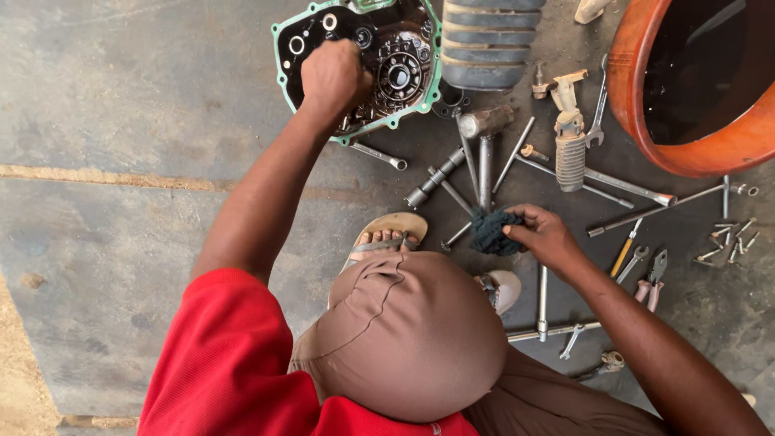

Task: The person disassembles motorcycle engine components by removing bolts and covers with tools, handles internal gears and parts, and drains engine oil into an orange container.

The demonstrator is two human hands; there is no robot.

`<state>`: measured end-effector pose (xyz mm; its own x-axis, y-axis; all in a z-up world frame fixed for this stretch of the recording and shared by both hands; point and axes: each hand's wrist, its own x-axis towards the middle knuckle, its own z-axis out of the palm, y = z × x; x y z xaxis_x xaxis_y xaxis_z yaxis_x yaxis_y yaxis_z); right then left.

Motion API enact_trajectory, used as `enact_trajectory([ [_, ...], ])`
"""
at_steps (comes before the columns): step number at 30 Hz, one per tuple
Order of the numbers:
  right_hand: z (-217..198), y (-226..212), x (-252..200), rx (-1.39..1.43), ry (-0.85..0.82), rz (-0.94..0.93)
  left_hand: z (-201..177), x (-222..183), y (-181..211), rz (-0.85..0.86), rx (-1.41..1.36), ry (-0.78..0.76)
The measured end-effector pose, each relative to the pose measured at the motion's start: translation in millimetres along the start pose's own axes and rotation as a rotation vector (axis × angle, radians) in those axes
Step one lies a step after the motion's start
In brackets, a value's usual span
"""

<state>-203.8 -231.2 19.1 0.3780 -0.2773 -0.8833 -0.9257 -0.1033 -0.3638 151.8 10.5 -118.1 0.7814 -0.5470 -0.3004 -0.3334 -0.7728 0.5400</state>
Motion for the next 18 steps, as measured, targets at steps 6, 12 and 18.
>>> enact_trajectory([
  [6,-15,26,0,0.137,-0.019,-0.123,-46,-49,24,0.097,-0.748,0.021],
  [12,-13,9,0,-0.027,0.250,-0.652,-58,-86,76,0.143,-1.273,-0.173],
  [18,-6,-81,-61,-0.134,0.297,-0.841,-62,-87,125,0.241,-1.371,-0.219],
])
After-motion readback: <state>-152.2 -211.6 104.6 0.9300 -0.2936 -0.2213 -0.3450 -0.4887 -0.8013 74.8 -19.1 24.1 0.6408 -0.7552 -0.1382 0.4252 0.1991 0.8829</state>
